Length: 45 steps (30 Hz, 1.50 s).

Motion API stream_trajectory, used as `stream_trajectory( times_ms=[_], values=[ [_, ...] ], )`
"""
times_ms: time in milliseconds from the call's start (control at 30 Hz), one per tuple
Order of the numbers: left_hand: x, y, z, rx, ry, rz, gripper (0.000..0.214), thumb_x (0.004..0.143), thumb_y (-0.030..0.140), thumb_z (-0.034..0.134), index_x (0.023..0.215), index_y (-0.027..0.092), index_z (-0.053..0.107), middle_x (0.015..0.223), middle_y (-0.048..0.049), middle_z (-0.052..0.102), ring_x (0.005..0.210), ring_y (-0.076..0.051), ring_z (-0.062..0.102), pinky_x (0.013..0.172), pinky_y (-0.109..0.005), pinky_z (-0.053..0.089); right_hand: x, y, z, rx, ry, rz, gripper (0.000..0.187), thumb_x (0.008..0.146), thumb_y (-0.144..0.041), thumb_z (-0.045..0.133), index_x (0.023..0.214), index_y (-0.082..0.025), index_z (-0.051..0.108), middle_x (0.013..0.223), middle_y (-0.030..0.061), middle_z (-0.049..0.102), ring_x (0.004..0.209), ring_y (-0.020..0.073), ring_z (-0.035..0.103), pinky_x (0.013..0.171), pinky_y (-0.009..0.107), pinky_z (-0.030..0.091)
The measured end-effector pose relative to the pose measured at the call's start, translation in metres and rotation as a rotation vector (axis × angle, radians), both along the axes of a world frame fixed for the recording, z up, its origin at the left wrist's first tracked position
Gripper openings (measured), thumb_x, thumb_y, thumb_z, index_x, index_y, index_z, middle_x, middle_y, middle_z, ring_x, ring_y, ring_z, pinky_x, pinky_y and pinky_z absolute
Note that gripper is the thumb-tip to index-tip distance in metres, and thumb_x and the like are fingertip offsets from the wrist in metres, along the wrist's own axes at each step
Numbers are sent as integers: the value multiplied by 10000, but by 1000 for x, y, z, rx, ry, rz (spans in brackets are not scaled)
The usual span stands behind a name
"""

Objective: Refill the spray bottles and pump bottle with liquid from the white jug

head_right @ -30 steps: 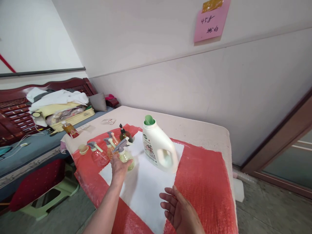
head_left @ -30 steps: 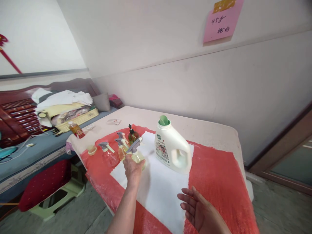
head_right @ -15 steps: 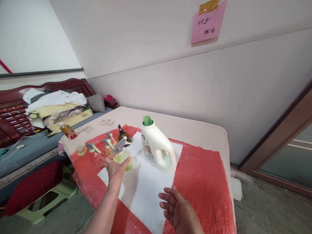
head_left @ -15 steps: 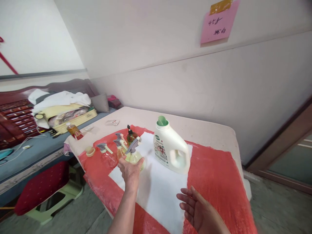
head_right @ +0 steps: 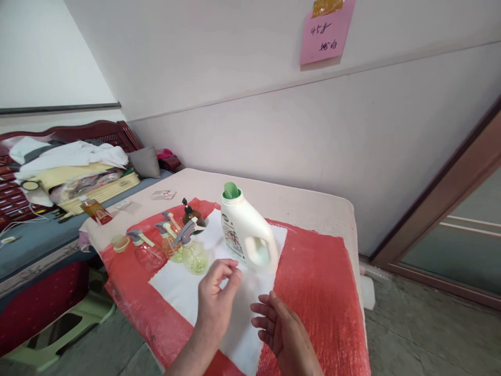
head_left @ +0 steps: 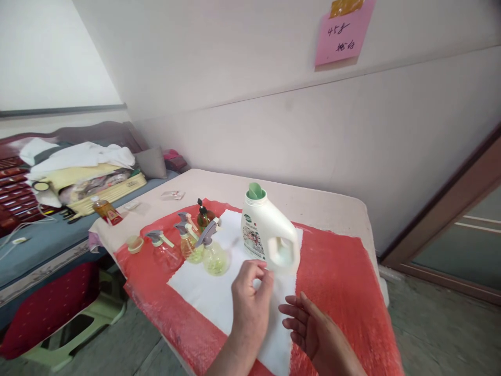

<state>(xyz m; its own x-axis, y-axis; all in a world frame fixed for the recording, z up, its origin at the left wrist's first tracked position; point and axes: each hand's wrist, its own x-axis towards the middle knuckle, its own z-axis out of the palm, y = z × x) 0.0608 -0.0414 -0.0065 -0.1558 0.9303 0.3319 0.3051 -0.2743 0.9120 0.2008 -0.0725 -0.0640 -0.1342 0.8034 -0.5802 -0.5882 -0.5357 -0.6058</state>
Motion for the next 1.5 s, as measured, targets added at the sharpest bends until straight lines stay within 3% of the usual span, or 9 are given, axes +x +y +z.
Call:
stream_trajectory(
  times_ms=[100, 167, 233, 333, 467, 600, 733, 1100, 1500],
  values=[
    [14, -8, 3, -175, 96, -224, 225, 893, 328, 532, 707, 200, 539, 836, -36, 617, 804, -176, 580, 757, -301, 439, 0, -4, 2, 166, -131, 15, 467, 837, -582, 583, 1066, -176, 621, 1017, 85, 715, 822, 174, 647, 675, 270, 481],
    [17, -12, 5, -265, 135, -332, 204, 839, 400, 618, 823, 200, 584, 910, -49, 630, 867, -199, 591, 810, -319, 443, 2, -6, 3, 290, -224, -24, 512, 857, -627, 520, 1127, -202, 617, 1169, 92, 669, 1031, 218, 617, 834, 317, 492],
    [17, -13, 4, -348, 141, -367, 420, 739, 451, 724, 1041, 197, 579, 1076, -85, 624, 1018, -242, 577, 884, -343, 434, 5, -9, 5, 390, -279, -81, 531, 870, -653, 467, 1163, -232, 606, 1271, 89, 618, 1194, 250, 542, 979, 369, 448],
    [16, -12, -1, -439, 110, -367, 695, 707, 458, 743, 1287, 205, 455, 1252, -124, 554, 1089, -257, 555, 908, -360, 437, 8, -14, 9, 489, -335, -27, 553, 872, -671, 429, 1185, -247, 598, 1297, 95, 598, 1222, 277, 524, 1041, 427, 411],
    [18, -9, -8, -462, 126, -478, 509, 786, 461, 649, 1208, 211, 516, 1088, -81, 614, 925, -210, 589, 806, -320, 467, 3, -24, 20, 448, -515, 141, 616, 821, -687, 512, 1200, -209, 596, 1259, 110, 611, 1247, 294, 499, 1059, 415, 392],
    [25, -9, -7, -571, 189, -534, 329, 842, 512, 536, 922, 203, 612, 834, -29, 615, 690, -164, 555, 584, -267, 430, -5, -25, 31, 413, -607, 181, 608, 824, -711, 472, 1049, -171, 638, 1008, 84, 673, 1054, 267, 591, 900, 342, 482],
    [27, -11, -3, -552, 242, -487, 313, 857, 505, 507, 792, 212, 596, 747, -2, 598, 633, -146, 534, 595, -266, 418, -6, -20, 33, 462, -671, 251, 582, 807, -733, 455, 763, -173, 606, 745, 44, 625, 773, 219, 581, 683, 296, 477],
    [23, -13, -2, -534, 326, -510, 223, 867, 428, 459, 761, 239, 510, 656, 22, 541, 590, -150, 525, 573, -256, 391, -10, -19, 24, 463, -730, 275, 543, 839, -705, 434, 653, -198, 487, 632, 9, 519, 632, 155, 459, 596, 267, 378],
    [24, -13, -4, -505, 448, -461, 306, 900, 489, 419, 819, 233, 565, 828, -21, 647, 756, -183, 585, 684, -280, 407, -8, -18, 23, 479, -724, 299, 514, 855, -668, 432, 661, -195, 492, 642, 14, 496, 642, 162, 458, 603, 268, 380]
  ],
)
